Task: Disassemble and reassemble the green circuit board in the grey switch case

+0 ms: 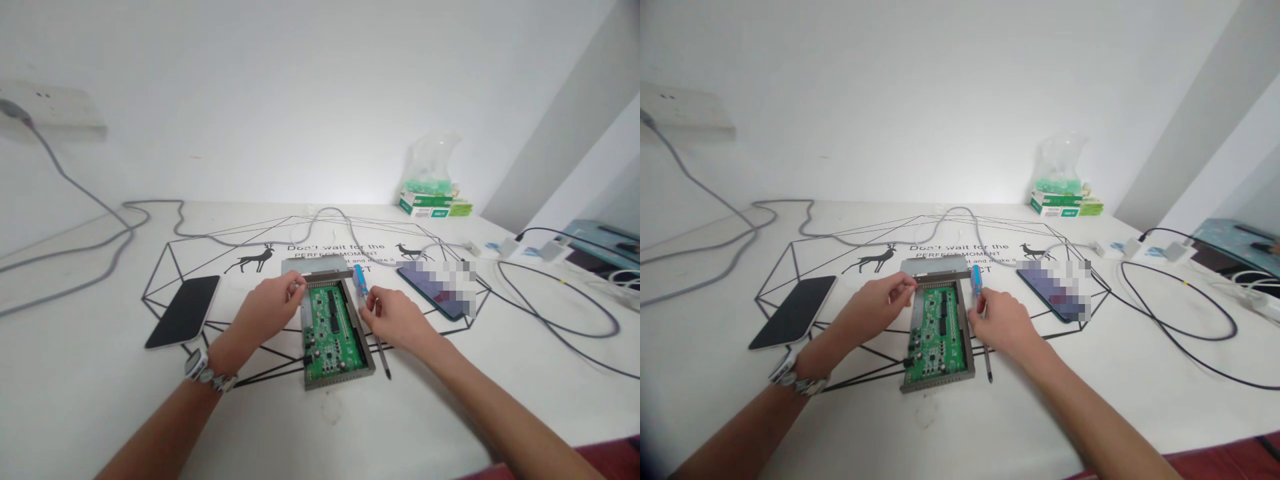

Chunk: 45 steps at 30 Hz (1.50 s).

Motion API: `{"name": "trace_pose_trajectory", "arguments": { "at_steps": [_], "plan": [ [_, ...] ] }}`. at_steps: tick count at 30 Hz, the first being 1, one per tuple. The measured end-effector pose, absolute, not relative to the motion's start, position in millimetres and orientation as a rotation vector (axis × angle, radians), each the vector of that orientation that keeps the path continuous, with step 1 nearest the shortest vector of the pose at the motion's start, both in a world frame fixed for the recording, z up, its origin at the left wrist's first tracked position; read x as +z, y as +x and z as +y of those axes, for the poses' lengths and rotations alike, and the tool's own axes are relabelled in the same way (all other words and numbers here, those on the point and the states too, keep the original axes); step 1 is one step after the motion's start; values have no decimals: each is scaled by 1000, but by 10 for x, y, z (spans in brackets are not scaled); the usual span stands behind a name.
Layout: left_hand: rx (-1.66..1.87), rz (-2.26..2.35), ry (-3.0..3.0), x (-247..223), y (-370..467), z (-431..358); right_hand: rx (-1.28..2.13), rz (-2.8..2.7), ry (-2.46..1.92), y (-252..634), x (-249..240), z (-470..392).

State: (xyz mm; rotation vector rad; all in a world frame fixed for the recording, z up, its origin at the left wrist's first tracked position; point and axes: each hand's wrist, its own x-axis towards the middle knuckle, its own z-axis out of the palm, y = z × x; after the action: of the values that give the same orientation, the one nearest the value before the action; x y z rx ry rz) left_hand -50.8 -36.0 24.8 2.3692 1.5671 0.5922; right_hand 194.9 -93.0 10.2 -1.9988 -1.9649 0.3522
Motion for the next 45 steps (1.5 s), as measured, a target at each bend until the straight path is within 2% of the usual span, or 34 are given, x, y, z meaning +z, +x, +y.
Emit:
{"name": "trace_pose_trajectory", "arguments": {
  "at_steps": [8, 11, 15, 19, 32, 39, 45],
  "plan": [
    [606, 1621, 2411, 164, -724, -179, 412, -1943, -2067, 2080, -6, -836],
    [578, 1623, 2449, 101, -711, -160, 690, -1736, -1864, 2108, 14, -790],
    [565, 1613, 2461, 46, -672, -157, 1257, -1279, -1270, 2089, 74, -784],
    [543, 1621, 2484, 17, -644, -154, 1481, -915, -927, 1958, 97, -831],
    [548, 1643, 2503, -70, -664, -80, 1454, -964, -870, 1783, -24, -859],
    [847, 1403, 2341, -33, -593, -113, 1389, -965, -963, 1767, -21, -863],
    [919, 1334, 2143, 16, -443, -221, 1308, -987, -1004, 1774, -38, -828]
  ]
}}
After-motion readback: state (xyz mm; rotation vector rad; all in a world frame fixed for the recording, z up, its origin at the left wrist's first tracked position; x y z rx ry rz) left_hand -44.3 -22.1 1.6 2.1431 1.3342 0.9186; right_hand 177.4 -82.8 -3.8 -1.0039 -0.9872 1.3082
